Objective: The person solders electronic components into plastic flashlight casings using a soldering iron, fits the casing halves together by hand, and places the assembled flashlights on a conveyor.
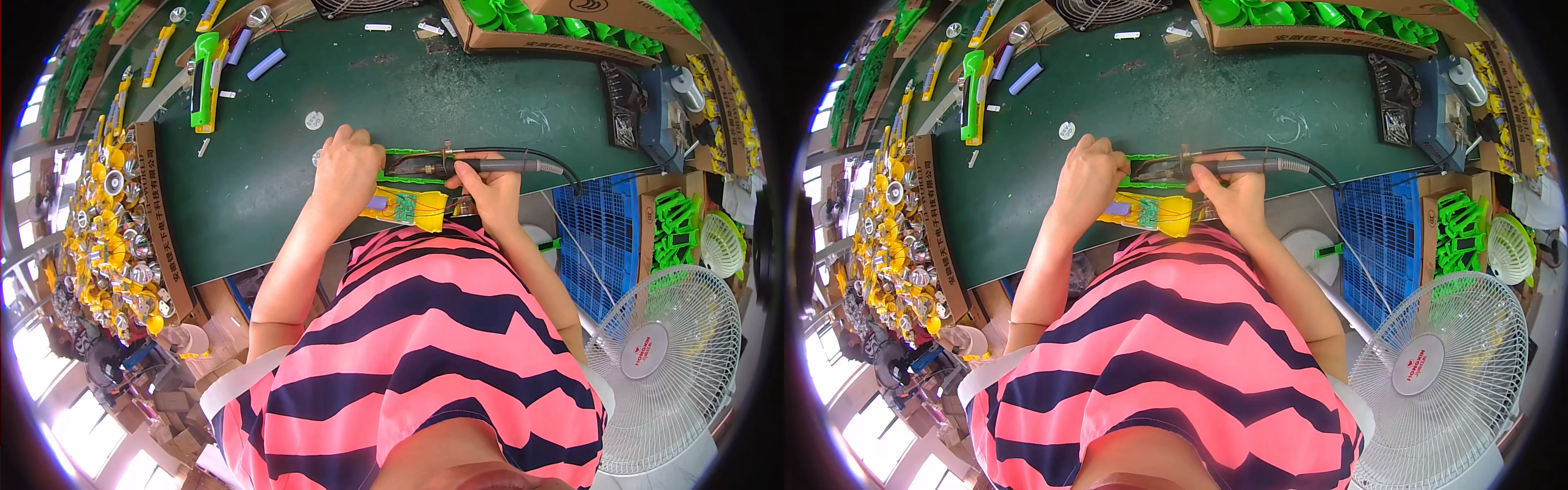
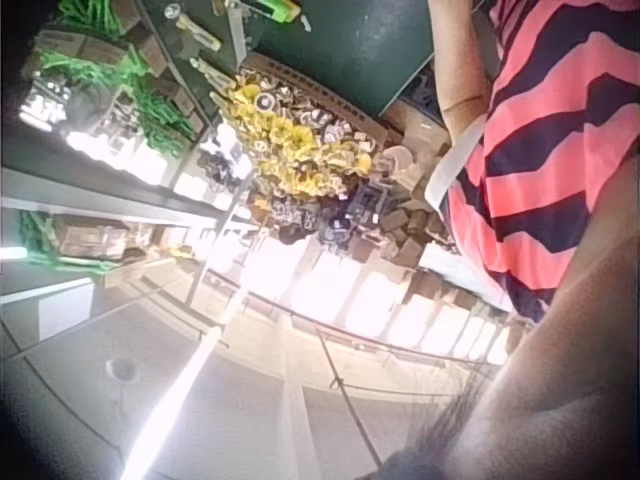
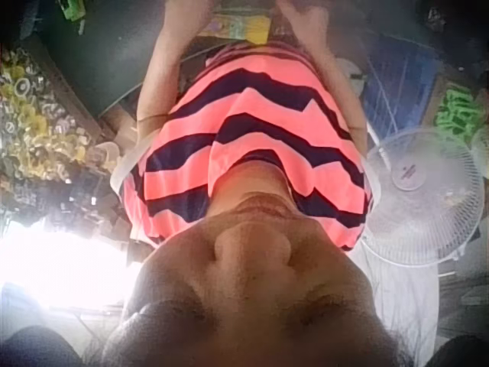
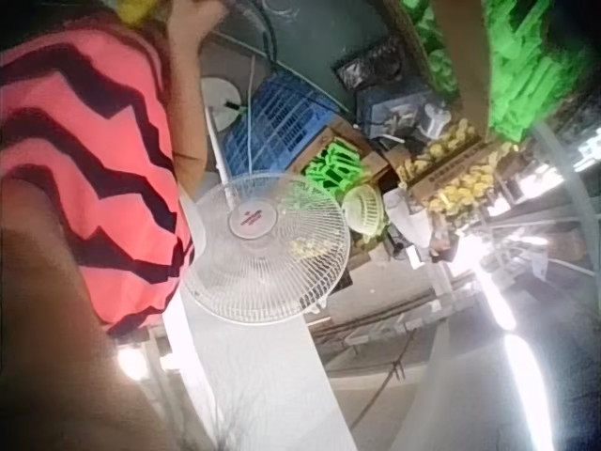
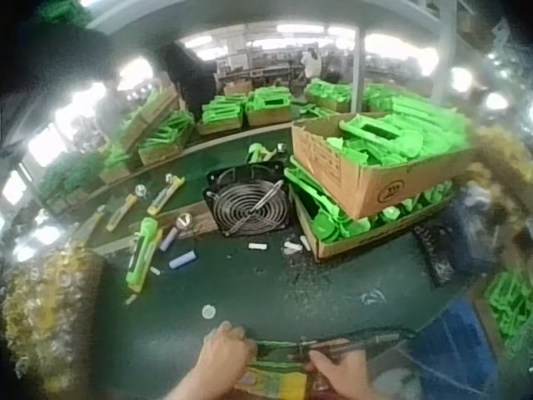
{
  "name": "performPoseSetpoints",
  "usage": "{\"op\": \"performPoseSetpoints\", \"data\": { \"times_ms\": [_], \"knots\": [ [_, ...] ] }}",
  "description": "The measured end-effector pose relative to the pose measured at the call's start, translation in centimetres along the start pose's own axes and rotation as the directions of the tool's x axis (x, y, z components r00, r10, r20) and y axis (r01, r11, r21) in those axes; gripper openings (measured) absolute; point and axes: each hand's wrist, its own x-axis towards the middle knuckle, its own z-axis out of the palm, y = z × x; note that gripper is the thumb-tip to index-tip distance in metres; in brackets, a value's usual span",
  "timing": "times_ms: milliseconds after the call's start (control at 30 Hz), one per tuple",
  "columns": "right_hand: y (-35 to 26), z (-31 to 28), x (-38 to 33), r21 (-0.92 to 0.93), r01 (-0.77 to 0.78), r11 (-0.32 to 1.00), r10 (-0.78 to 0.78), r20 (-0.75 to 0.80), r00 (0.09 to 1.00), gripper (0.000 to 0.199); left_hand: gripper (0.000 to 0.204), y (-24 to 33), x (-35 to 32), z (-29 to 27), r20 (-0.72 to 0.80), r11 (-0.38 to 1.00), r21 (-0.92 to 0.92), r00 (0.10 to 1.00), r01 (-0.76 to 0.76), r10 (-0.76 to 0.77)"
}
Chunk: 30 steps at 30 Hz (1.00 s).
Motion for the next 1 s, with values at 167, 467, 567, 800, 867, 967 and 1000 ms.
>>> {"op": "performPoseSetpoints", "data": {
  "times_ms": [167,467,567,800,867,967,1000],
  "knots": [
    [0.0,0.1,-0.1,0.019,-0.001,1.000,0.001,0.010,1.000,0.016,0.009,-0.1,-0.1,0.0,-0.004,1.000,0.002,1.000,0.000,0.000],
    [-0.2,-0.9,-1.0,0.130,0.236,0.963,-0.220,-0.126,0.967,0.018,0.010,-0.1,0.1,0.0,0.010,1.000,-0.011,1.000,0.014,-0.014],
    [-0.8,-1.8,-2.2,-0.105,0.362,0.926,-0.373,-0.117,0.920,0.021,0.009,-0.1,0.1,-0.1,-0.001,1.000,-0.013,1.000,0.007,-0.007],
    [-1.9,-4.2,-1.5,-0.647,0.503,0.573,-0.516,0.192,0.835,0.038,0.004,0.1,0.1,0.0,-0.022,0.999,0.044,1.000,0.007,-0.006],
    [-1.7,-4.5,-1.5,-0.659,0.491,0.570,-0.490,0.207,0.847,0.043,0.004,0.2,0.1,-0.2,-0.024,0.998,0.060,1.000,0.004,-0.002],
    [-1.2,-4.9,-1.4,-0.669,0.494,0.556,-0.463,0.245,0.852,0.049,0.004,0.2,0.1,-0.2,-0.033,0.997,0.072,0.999,0.008,-0.006],
    [-1.1,-5.0,-1.4,-0.668,0.508,0.544,-0.461,0.267,0.846,0.051,0.004,0.2,0.0,-0.2,-0.034,0.997,0.069,0.999,0.015,-0.012]
  ]
}}
